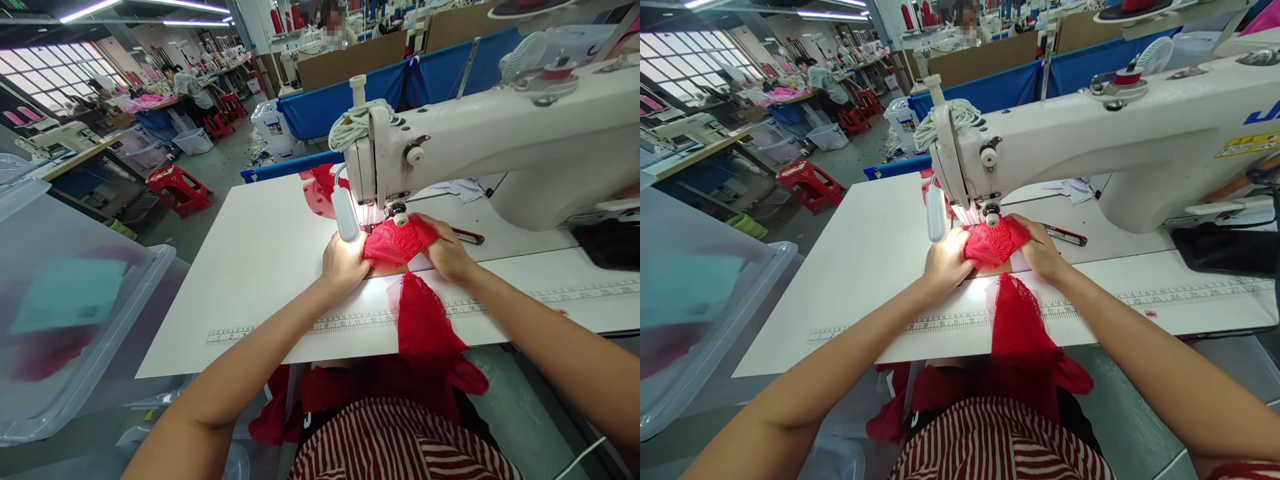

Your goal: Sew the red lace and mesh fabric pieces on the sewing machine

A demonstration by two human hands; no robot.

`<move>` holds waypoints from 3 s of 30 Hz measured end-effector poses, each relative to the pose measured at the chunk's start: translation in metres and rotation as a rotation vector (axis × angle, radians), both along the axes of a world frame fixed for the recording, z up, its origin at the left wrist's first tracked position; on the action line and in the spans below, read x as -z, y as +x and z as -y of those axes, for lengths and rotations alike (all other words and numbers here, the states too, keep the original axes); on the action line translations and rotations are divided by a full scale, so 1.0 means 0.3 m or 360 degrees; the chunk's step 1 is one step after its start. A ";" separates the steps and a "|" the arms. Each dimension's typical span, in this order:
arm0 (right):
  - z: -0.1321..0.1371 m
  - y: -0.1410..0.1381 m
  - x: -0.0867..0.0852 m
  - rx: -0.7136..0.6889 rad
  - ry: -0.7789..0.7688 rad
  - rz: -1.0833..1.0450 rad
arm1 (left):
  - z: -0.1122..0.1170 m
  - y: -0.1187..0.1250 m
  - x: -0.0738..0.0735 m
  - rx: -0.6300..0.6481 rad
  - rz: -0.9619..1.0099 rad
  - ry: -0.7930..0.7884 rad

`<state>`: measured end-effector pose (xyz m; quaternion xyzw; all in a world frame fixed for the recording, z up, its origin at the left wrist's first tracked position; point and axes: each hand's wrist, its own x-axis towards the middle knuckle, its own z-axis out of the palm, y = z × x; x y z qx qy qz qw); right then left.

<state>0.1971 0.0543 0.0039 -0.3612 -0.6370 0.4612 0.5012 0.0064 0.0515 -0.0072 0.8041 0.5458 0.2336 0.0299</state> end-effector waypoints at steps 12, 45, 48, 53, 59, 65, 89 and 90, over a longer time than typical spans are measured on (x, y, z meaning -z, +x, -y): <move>-0.028 0.091 0.035 -0.0374 0.0674 0.1030 | 0.012 -0.069 -0.010 0.0492 -0.0349 0.0409; -0.023 0.033 0.052 -0.0161 0.1073 0.1398 | 0.046 -0.100 -0.034 0.0695 -0.0785 0.0704; -0.025 0.039 0.055 -0.0174 0.1083 0.1368 | 0.047 -0.093 -0.026 0.0707 -0.0798 0.0720; -0.027 0.040 0.063 -0.0166 0.1137 0.1349 | 0.048 -0.087 -0.030 0.0670 -0.0846 0.0718; -0.028 0.040 0.058 -0.0162 0.1158 0.1319 | 0.052 -0.090 -0.041 0.0671 -0.0855 0.0715; -0.036 0.038 0.059 -0.0172 0.1168 0.1280 | 0.047 -0.096 -0.036 0.0651 -0.0900 0.0668; -0.042 0.032 0.047 -0.0176 0.0945 0.1350 | 0.033 -0.097 -0.039 0.0583 -0.0824 0.0467; -0.040 0.031 0.044 -0.0150 0.0957 0.1382 | 0.032 -0.096 -0.040 0.0613 -0.0798 0.0480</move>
